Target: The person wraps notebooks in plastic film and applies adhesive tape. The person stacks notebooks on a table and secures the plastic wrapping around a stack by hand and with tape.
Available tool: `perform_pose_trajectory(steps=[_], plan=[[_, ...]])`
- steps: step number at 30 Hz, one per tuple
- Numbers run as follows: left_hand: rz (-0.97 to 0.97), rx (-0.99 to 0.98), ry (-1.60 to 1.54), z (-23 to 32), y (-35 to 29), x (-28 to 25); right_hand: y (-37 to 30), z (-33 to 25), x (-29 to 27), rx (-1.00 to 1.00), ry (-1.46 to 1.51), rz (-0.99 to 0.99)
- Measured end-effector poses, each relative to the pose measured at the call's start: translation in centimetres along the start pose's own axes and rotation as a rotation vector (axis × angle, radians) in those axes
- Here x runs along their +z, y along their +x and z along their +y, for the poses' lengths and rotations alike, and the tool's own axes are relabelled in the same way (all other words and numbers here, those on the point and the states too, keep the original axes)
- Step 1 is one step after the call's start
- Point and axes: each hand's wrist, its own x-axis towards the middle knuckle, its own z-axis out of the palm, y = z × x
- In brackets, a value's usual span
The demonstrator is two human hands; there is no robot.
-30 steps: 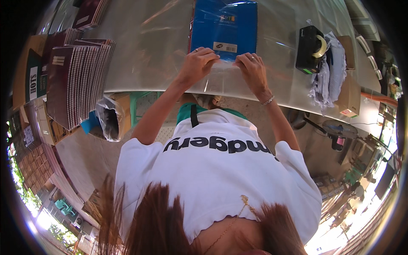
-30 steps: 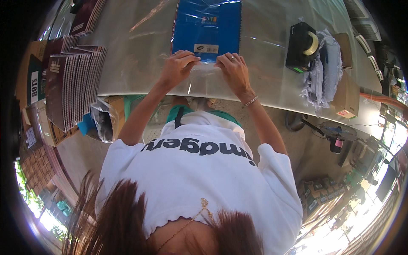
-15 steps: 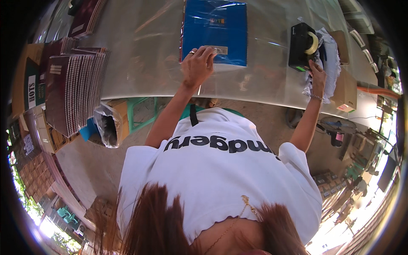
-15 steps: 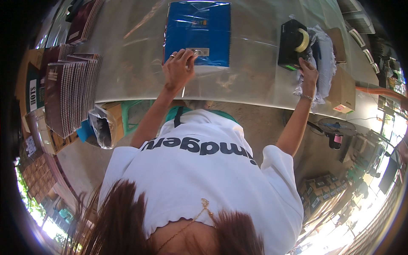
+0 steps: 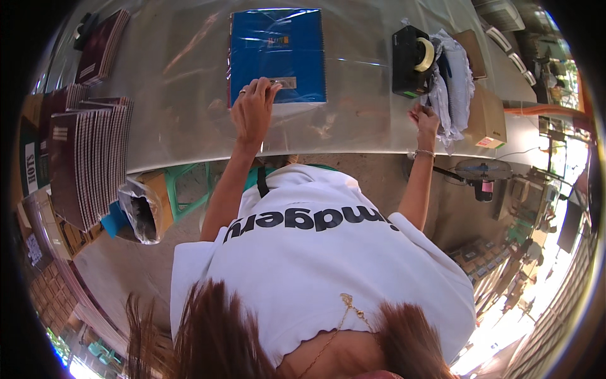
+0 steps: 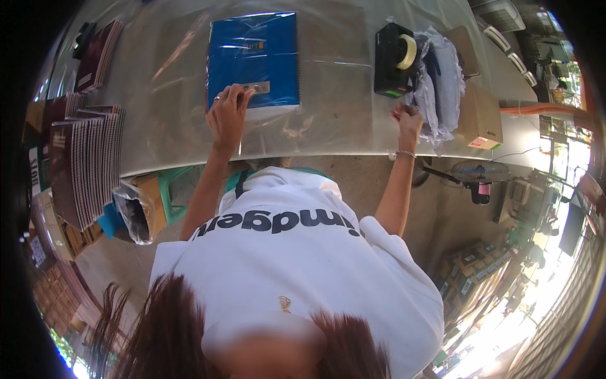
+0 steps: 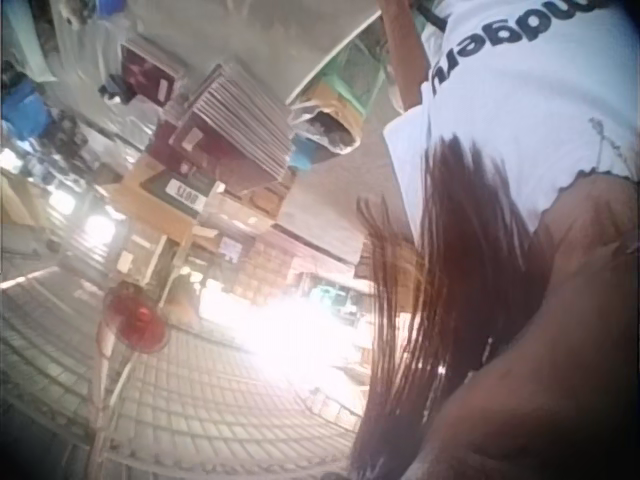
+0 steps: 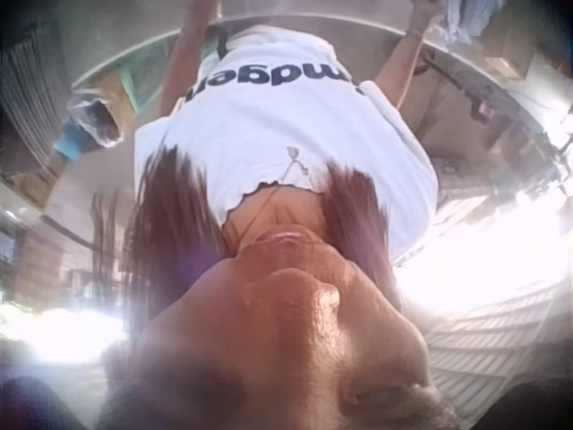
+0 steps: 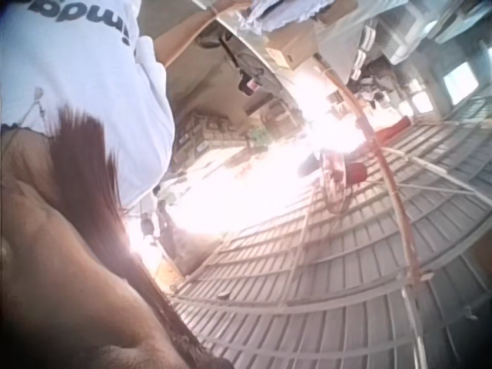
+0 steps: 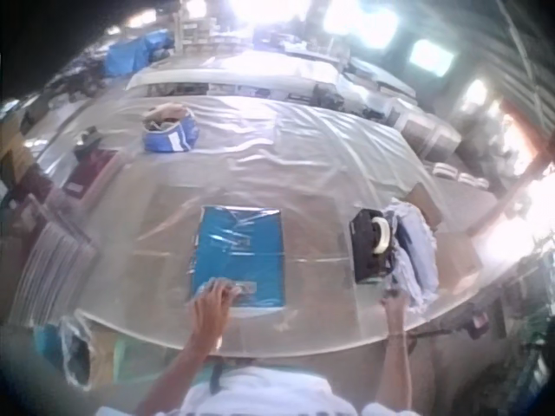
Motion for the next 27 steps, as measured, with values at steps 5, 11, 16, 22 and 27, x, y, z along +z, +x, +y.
perform_pose_trajectory(steps=[5,11,16,22,27], plan=[[0.000,-0.165,0.000,-1.3,2.0,-0.4,-1.2,-2.2,1.9,-0.143,-0.686,-0.177],[-0.146,-0.449,0.018,-2.4,3.8,0.2,-8.3,-10.8,20.1,-0.481,-0.313,-0.918],[-0.146,-0.523,-0.067,-2.6,3.8,0.6,-7.4,-11.2,25.5,-0.626,-0.650,-1.153],[0.029,-0.334,0.058,-2.9,2.3,1.5,-6.7,-11.6,27.1,-0.536,-0.808,-1.191],[-0.112,0.160,0.271,-1.2,-2.8,0.7,-6.7,-14.0,28.0,-0.512,-1.241,-1.079]])
